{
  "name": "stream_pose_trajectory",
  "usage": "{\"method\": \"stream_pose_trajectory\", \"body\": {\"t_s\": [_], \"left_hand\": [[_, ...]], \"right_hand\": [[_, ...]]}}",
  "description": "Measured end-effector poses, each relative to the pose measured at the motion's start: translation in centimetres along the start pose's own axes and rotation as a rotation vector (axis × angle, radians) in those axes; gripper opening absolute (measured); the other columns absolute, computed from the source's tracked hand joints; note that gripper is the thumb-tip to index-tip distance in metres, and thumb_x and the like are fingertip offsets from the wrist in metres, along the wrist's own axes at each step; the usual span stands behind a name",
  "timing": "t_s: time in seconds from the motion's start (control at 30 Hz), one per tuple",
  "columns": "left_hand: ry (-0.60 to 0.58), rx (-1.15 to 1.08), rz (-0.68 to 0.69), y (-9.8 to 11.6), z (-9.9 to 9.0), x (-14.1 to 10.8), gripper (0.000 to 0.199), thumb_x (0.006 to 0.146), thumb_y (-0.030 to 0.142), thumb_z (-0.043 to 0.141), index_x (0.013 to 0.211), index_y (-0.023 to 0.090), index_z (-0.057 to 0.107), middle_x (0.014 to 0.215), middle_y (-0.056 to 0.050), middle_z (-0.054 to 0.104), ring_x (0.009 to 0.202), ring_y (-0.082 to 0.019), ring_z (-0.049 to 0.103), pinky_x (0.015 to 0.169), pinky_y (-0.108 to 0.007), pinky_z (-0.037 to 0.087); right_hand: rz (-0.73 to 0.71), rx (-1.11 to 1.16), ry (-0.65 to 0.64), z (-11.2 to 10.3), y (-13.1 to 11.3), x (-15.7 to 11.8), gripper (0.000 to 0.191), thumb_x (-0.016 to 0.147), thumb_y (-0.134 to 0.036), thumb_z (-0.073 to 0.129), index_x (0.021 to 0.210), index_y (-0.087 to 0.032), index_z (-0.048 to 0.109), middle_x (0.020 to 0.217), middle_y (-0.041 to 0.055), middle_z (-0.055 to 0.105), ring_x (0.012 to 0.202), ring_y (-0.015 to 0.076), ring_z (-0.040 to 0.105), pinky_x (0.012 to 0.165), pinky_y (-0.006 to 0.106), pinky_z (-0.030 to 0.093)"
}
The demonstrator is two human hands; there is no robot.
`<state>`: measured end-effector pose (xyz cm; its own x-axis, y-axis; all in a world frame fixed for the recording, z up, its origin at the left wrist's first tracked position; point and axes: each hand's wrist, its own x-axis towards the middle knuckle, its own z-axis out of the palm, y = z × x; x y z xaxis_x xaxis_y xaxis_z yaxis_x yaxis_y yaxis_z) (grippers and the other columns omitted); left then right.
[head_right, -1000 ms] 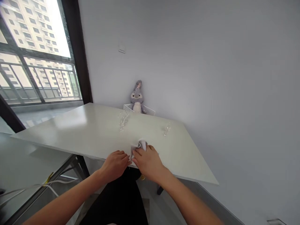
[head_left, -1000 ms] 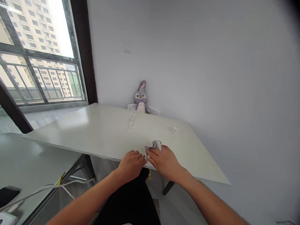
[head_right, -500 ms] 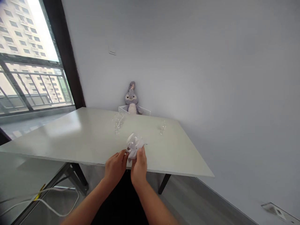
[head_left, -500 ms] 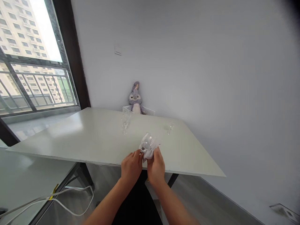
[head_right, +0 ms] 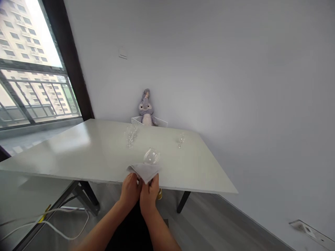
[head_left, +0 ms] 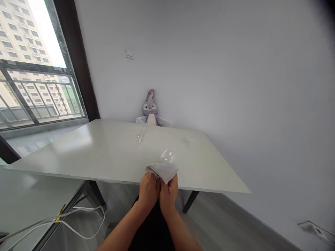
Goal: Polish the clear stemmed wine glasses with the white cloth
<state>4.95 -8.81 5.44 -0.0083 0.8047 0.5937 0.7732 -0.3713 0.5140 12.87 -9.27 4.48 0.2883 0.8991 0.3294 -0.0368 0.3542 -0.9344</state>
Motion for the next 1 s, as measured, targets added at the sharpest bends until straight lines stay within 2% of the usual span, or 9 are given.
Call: {"method": "stream_pose_trajectory", "body": {"t_s": [0.07, 0.17, 0.37, 0.5, 0.63, 0.73, 0.8, 0.93, 1.0], "left_hand": [[-0.029, -0.035, -0.008, 0.2, 0.1, -0.1, 0.010, 0.077, 0.015, 0.041, 0.081, 0.018, 0.050, 0.073, -0.005, 0.058, 0.069, -0.020, 0.056, 0.060, -0.030, 0.041], [-0.098, -0.078, 0.021, 0.4, 0.0, 0.2, 0.014, 0.078, 0.014, 0.040, 0.089, 0.019, 0.046, 0.080, -0.005, 0.058, 0.073, -0.019, 0.054, 0.062, -0.030, 0.040], [-0.194, -0.092, 0.036, 0.5, 0.2, 0.5, 0.016, 0.085, 0.020, 0.032, 0.088, 0.018, 0.048, 0.077, -0.006, 0.058, 0.070, -0.019, 0.052, 0.061, -0.030, 0.040], [-0.241, -0.132, 0.038, 0.6, -0.4, 0.4, 0.021, 0.083, 0.022, 0.036, 0.097, 0.018, 0.052, 0.085, -0.007, 0.061, 0.078, -0.020, 0.055, 0.066, -0.031, 0.042], [-0.289, -0.137, 0.028, 0.7, -1.7, 0.8, 0.022, 0.084, 0.028, 0.039, 0.095, 0.022, 0.057, 0.088, -0.003, 0.064, 0.081, -0.018, 0.057, 0.071, -0.029, 0.042], [-0.188, -0.008, -0.022, 0.7, -2.4, 1.0, 0.024, 0.085, 0.031, 0.038, 0.081, 0.023, 0.060, 0.074, -0.001, 0.065, 0.071, -0.016, 0.058, 0.066, -0.027, 0.042], [-0.077, 0.080, 0.008, 0.6, -2.8, 1.0, 0.022, 0.085, 0.031, 0.040, 0.079, 0.022, 0.060, 0.071, -0.001, 0.064, 0.071, -0.016, 0.059, 0.069, -0.028, 0.041], [0.097, 0.061, 0.009, 0.3, -3.6, 1.5, 0.021, 0.083, 0.033, 0.044, 0.092, 0.021, 0.058, 0.091, -0.005, 0.065, 0.087, -0.019, 0.058, 0.081, -0.032, 0.040], [0.028, -0.100, -0.068, 0.2, -3.7, 2.3, 0.036, 0.079, 0.039, 0.049, 0.112, 0.023, 0.049, 0.107, -0.007, 0.060, 0.100, -0.021, 0.055, 0.085, -0.035, 0.039]], "right_hand": [[0.096, 0.119, 0.006, -0.4, -0.3, 0.4, 0.033, 0.074, -0.028, 0.055, 0.105, -0.017, 0.052, 0.094, 0.0072, 0.061, 0.088, 0.0194, 0.056, 0.080, 0.033, 0.044], [0.204, 0.288, -0.090, -1.0, -0.8, 1.4, 0.035, 0.068, -0.025, 0.061, 0.102, -0.018, 0.055, 0.094, 0.0057, 0.062, 0.087, 0.0193, 0.057, 0.077, 0.032, 0.045], [0.353, 0.515, -0.331, -1.8, -1.0, 2.7, 0.012, 0.067, -0.025, 0.063, 0.076, -0.017, 0.062, 0.077, 0.0025, 0.064, 0.078, 0.0175, 0.058, 0.074, 0.030, 0.045], [0.361, 0.544, -0.323, -1.7, -0.8, 3.2, 0.016, 0.065, -0.025, 0.064, 0.079, -0.017, 0.063, 0.076, 0.0031, 0.064, 0.074, 0.0175, 0.059, 0.069, 0.030, 0.046], [0.270, 0.448, -0.335, -1.8, -0.7, 4.0, 0.014, 0.072, -0.029, 0.058, 0.077, -0.017, 0.063, 0.079, 0.0027, 0.063, 0.074, 0.0155, 0.057, 0.072, 0.029, 0.044], [0.204, 0.301, -0.421, -1.6, -0.6, 4.4, 0.015, 0.072, -0.030, 0.058, 0.075, -0.016, 0.063, 0.079, 0.0025, 0.063, 0.075, 0.0153, 0.056, 0.072, 0.028, 0.044], [0.167, 0.221, -0.402, -1.6, -0.5, 4.6, 0.017, 0.072, -0.031, 0.057, 0.077, -0.016, 0.064, 0.080, 0.0032, 0.063, 0.076, 0.0161, 0.056, 0.071, 0.028, 0.044], [0.095, 0.064, -0.293, -1.7, -0.1, 4.5, 0.020, 0.076, -0.032, 0.052, 0.079, -0.016, 0.063, 0.081, 0.0043, 0.063, 0.079, 0.0178, 0.056, 0.072, 0.029, 0.043], [0.053, -0.034, -0.329, -1.7, 0.0, 4.3, 0.017, 0.075, -0.030, 0.052, 0.077, -0.017, 0.063, 0.076, 0.0036, 0.063, 0.075, 0.0178, 0.055, 0.070, 0.029, 0.042]]}}
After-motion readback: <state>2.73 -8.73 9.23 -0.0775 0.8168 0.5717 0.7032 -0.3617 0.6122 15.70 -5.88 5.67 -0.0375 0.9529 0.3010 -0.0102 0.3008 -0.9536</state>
